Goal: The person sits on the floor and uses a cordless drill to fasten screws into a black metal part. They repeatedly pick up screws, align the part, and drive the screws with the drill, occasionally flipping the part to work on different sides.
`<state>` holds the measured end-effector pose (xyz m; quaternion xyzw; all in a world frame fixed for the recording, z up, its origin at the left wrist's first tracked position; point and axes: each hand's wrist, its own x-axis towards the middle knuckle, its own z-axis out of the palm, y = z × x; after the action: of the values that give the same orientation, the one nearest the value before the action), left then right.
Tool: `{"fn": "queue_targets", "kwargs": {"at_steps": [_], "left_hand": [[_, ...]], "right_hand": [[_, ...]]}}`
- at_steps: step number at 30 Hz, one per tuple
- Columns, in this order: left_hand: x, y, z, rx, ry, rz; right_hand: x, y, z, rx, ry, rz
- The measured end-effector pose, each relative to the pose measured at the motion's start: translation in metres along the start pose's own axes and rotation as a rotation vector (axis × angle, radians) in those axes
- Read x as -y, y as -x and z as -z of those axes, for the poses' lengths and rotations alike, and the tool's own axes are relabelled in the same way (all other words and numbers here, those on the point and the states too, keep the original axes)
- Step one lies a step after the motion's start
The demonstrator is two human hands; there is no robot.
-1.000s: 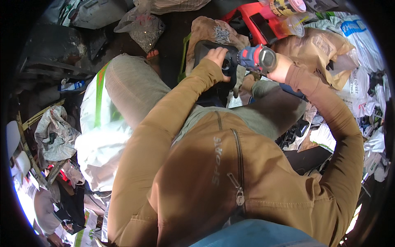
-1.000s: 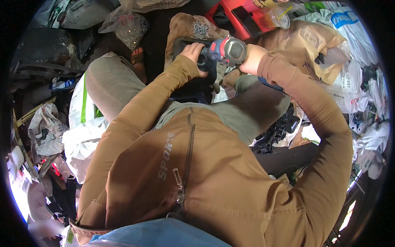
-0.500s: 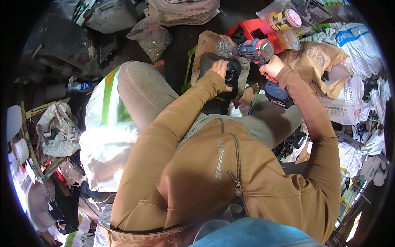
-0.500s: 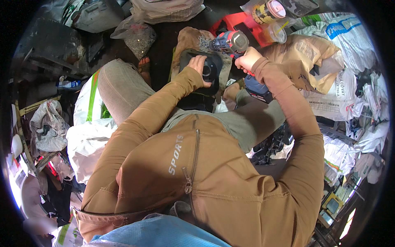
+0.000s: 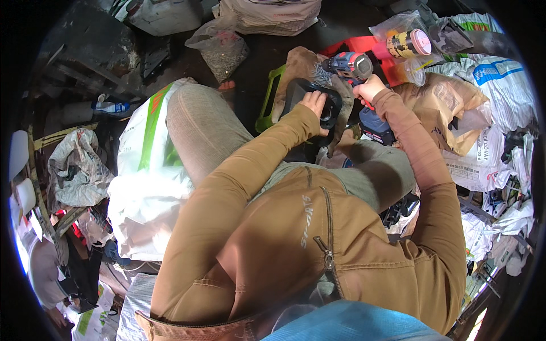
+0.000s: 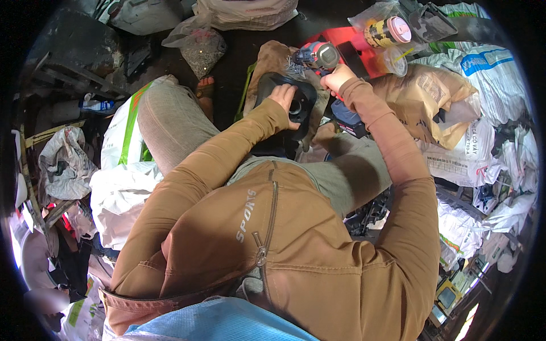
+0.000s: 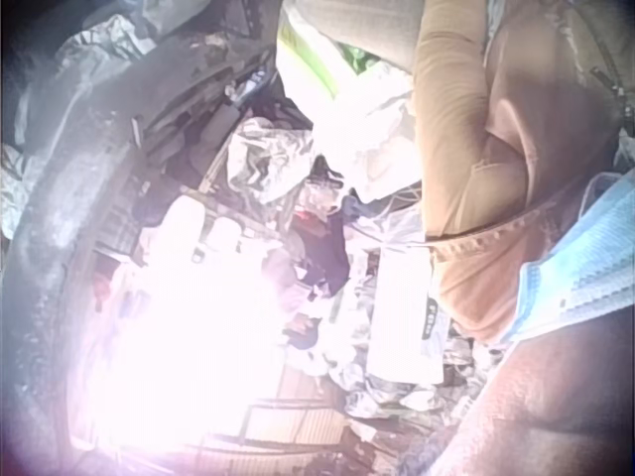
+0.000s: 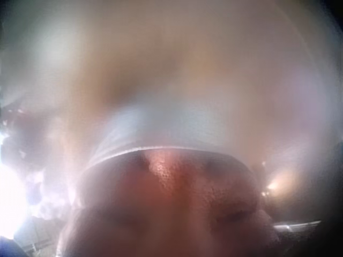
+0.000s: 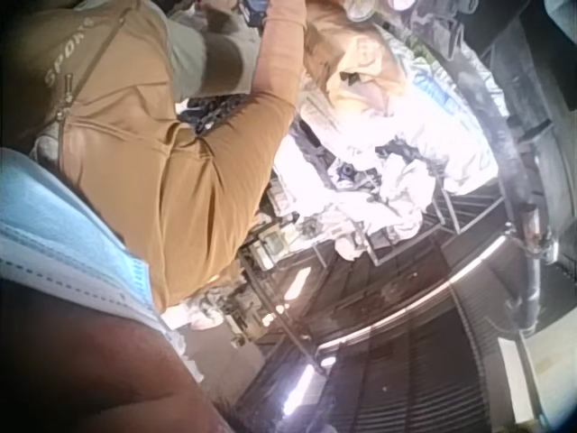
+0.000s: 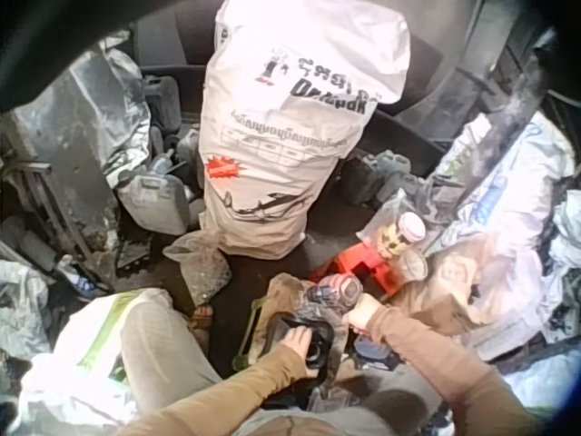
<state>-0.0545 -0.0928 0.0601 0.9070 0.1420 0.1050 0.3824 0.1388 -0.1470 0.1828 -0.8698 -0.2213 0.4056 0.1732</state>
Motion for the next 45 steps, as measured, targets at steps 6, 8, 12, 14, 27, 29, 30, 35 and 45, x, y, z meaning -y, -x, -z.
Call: {"fn": "queue_targets", "kwargs": {"at_steps": [6,8,12,14,27,29,30,35,45], "left_hand": [[0.001,-0.001,-0.002,0.022,0.010,0.007],[0.000,0.000,-0.001,0.014,-0.010,0.006],[-0.003,-0.001,0.005,-0.038,0.040,0.012],[-0.002,-0.006,0.011,-0.078,0.269,0.204],[0.013,-0.046,0.042,-0.213,0.532,0.190],[0.009,-0.046,0.042,-0.160,0.803,0.251],[0.007,-0.045,0.043,-0.163,0.994,0.256],[-0.001,-0.037,0.054,-0.160,0.990,0.197],[-0.015,-0.021,0.072,-0.253,0.654,-0.077]], "right_hand": [[-0.001,-0.011,-0.007,-0.001,-0.011,-0.010],[0.000,-0.009,-0.006,0.000,-0.036,-0.005],[-0.001,0.005,0.004,0.012,-0.029,-0.022],[-0.003,0.017,0.012,0.010,-0.057,-0.010],[0.005,0.119,0.030,0.029,-0.215,0.169],[0.004,0.130,0.031,0.016,-0.215,0.176],[0.003,0.135,0.031,-0.004,-0.231,0.181],[-0.006,0.154,0.037,-0.042,-0.208,0.180],[-0.015,0.169,0.041,0.009,-0.226,0.221]]}}
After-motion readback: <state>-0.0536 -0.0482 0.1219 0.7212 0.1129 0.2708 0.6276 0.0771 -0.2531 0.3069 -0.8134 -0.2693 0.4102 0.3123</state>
